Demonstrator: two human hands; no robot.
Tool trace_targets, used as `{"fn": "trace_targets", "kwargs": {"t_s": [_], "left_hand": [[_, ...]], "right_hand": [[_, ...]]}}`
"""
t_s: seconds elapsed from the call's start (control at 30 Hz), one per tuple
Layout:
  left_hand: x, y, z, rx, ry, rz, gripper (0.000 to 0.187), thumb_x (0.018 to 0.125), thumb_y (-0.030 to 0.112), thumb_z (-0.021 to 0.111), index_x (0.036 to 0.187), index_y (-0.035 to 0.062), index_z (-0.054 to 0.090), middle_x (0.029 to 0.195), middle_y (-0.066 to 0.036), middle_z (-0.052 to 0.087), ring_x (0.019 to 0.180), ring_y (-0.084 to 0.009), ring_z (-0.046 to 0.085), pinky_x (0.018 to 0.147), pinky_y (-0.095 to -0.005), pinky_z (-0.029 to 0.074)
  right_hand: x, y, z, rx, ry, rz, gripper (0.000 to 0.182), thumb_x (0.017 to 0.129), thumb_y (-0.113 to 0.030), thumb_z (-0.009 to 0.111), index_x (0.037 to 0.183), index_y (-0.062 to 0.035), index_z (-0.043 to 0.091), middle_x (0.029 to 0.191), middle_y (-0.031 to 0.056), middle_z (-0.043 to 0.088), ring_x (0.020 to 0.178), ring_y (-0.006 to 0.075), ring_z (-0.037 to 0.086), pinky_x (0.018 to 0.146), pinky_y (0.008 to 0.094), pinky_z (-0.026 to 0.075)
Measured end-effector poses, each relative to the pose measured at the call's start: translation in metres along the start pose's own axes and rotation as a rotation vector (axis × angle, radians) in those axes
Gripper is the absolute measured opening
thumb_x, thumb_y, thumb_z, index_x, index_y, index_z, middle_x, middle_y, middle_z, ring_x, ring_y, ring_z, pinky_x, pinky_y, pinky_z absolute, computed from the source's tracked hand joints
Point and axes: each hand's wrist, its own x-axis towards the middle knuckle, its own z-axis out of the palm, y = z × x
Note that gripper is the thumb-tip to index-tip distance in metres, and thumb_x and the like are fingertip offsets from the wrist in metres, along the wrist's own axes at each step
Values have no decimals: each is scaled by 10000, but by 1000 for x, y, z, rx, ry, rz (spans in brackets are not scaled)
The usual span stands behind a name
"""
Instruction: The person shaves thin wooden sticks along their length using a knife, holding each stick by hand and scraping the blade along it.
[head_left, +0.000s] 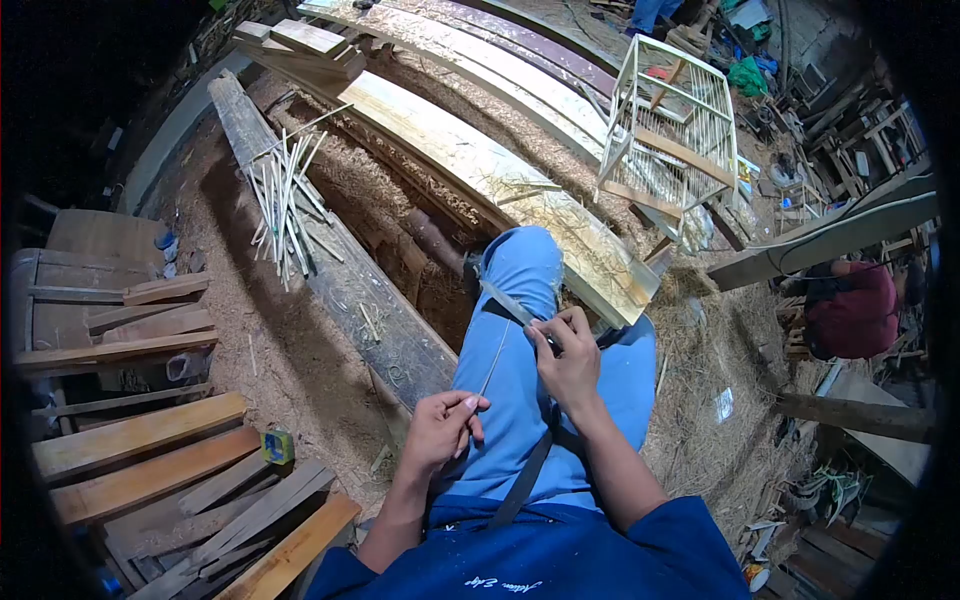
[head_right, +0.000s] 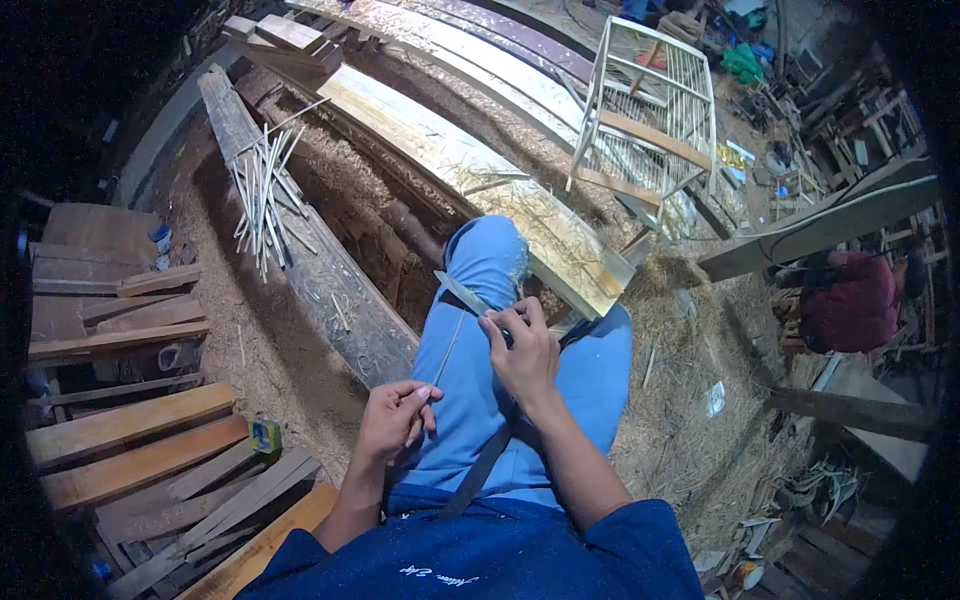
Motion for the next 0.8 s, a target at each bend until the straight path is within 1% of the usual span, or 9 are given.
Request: {"fn": "trace_targets", "kwargs": {"t_s": [0.1, 0.17, 0.2, 0.3, 0.33, 0.43, 0.6, 0.73, 0.8], "left_hand": [[14, 5, 5, -17, 1, 23, 276, 1056, 183, 544, 1057, -61, 673, 639, -88, 654, 369, -52, 434, 358, -204, 314], [27, 8, 8, 4, -14, 88, 290, 1066, 181, 524, 1094, -75, 658, 677, -109, 674, 386, -54, 458, 366, -207, 341], [32, 13, 12, 24, -2, 103, 276, 1064, 168, 514, 1062, -67, 659, 663, -97, 671, 383, -59, 459, 365, -215, 342], [45, 13, 11, 126, -5, 75, 250, 1059, 146, 507, 1001, -41, 663, 642, -73, 662, 383, -56, 455, 366, -222, 333], [44, 13, 11, 127, 7, 86, 236, 1050, 141, 521, 960, -30, 656, 634, -68, 653, 378, -57, 453, 350, -219, 324], [43, 10, 13, 115, 10, 142, 240, 1052, 150, 524, 933, -19, 647, 626, -58, 647, 371, -52, 444, 344, -222, 309], [38, 6, 10, 49, 25, 117, 246, 1056, 168, 531, 973, -24, 662, 613, -45, 637, 362, -45, 429, 339, -225, 296], [38, 3, 8, -15, 13, 108, 259, 1059, 187, 537, 1020, -29, 674, 607, -42, 632, 359, -40, 423, 338, -219, 290], [35, 6, 8, -11, -1, 98, 265, 1060, 193, 537, 1033, -31, 676, 604, -43, 629, 359, -39, 422, 339, -215, 290]], "right_hand": [[-8, -9, -6, 15, 20, 11, 131, 866, -188, 779, 893, -66, 738, 905, 98, 614, 731, 299, 661, 616, 417, 512], [-20, -12, -9, 55, -80, -80, 124, 866, -182, 777, 890, -68, 735, 904, 99, 612, 730, 301, 659, 618, 411, 514], [-26, -23, -15, 108, -122, -64, 108, 827, -92, 798, 890, -30, 737, 859, 119, 598, 750, 292, 648, 661, 385, 514], [-40, -25, -13, 127, -167, -24, 106, 829, -114, 799, 911, -62, 755, 879, 113, 610, 725, 284, 660, 615, 369, 520], [-40, -24, -13, 123, -165, -24, 106, 829, -114, 799, 911, -62, 755, 879, 113, 610, 725, 284, 660, 615, 369, 520], [-40, -22, -10, 89, -152, -56, 100, 836, -136, 801, 899, -74, 754, 883, 105, 613, 687, 271, 662, 579, 369, 513], [-41, -21, -6, 25, -140, -138, 115, 833, -160, 813, 885, -88, 740, 885, 90, 612, 619, 246, 659, 513, 361, 487], [-43, -22, -6, 14, -142, -149, 125, 830, -163, 817, 887, -88, 734, 885, 90, 610, 615, 245, 663, 492, 360, 474], [-44, -23, -6, -25, -148, -159, 131, 854, -213, 787, 902, -110, 724, 901, 81, 612, 602, 295, 655, 507, 418, 499]]}}
